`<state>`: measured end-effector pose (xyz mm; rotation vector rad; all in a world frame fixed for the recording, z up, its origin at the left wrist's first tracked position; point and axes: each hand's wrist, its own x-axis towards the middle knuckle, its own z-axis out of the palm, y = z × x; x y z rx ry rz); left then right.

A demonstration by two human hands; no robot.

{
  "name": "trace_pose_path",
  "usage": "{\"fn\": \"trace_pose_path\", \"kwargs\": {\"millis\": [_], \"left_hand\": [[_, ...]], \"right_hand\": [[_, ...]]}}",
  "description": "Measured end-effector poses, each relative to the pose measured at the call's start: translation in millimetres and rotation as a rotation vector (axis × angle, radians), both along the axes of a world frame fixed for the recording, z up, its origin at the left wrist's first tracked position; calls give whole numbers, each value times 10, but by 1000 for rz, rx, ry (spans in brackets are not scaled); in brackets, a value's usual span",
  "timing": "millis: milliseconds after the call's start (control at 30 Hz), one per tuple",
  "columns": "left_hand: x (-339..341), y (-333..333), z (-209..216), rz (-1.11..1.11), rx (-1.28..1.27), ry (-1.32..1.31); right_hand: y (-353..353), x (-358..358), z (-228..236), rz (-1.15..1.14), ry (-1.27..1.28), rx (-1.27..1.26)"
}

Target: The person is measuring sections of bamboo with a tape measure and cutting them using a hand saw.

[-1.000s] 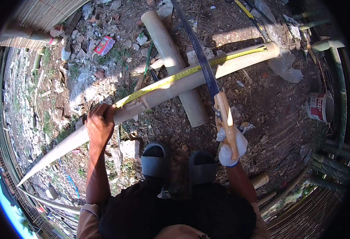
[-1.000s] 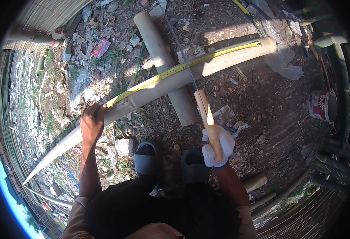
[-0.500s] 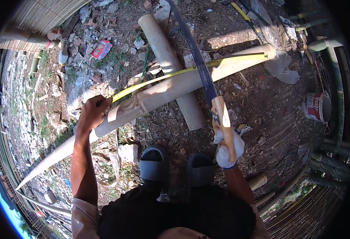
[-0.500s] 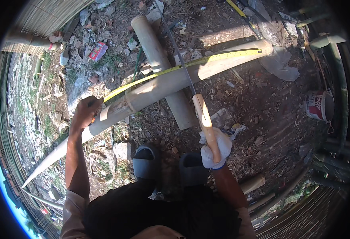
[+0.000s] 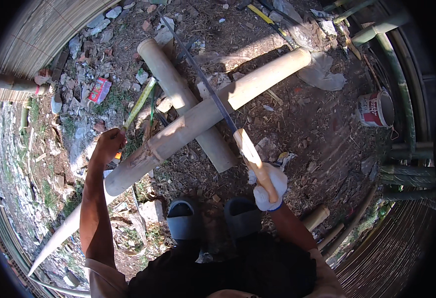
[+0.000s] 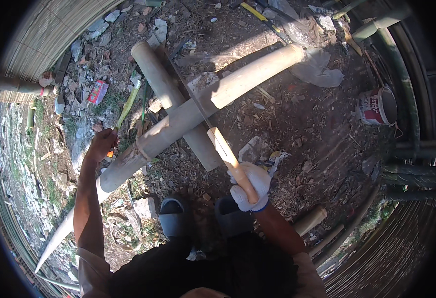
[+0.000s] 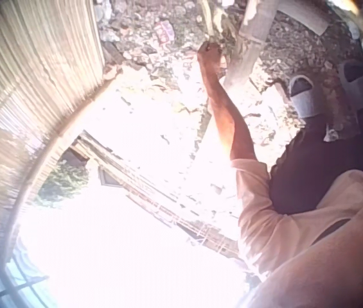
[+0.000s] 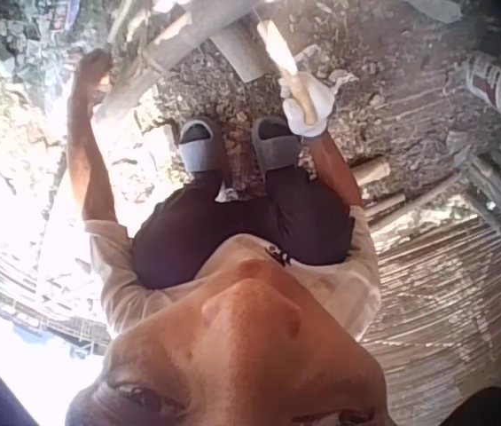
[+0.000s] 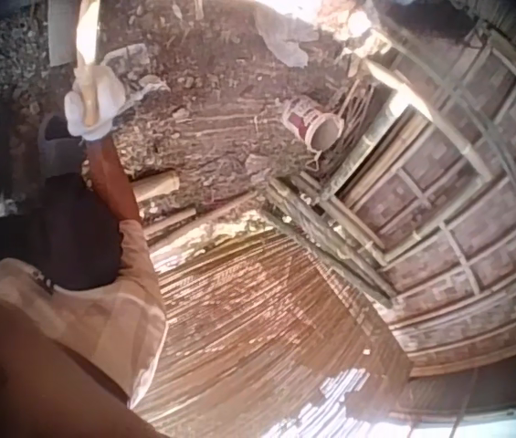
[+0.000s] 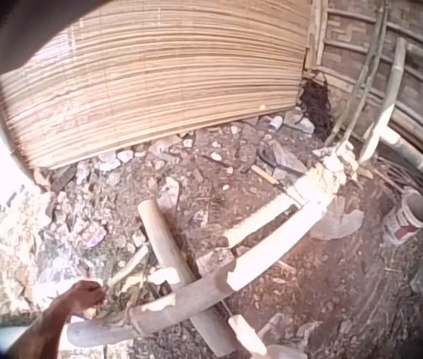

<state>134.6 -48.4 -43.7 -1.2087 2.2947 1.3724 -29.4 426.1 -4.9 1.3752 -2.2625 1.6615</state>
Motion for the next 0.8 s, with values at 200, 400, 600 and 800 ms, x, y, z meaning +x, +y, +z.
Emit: {"fn": "trace_pose_path", "kwargs": {"millis": [200, 400, 600, 800], "left_hand": [[87, -116, -250, -59, -118, -222], [-62, 65, -287, -47, -349, -308], [-767, 719, 157, -424, -589, 480], [-1583, 1632, 426, -521, -253, -109]], "right_hand": [[-2, -20, 3, 4, 17, -31], [60, -44, -29, 19, 8, -34], [82, -44, -63, 1, -45, -57], [70, -11, -60, -10, -195, -103]]}}
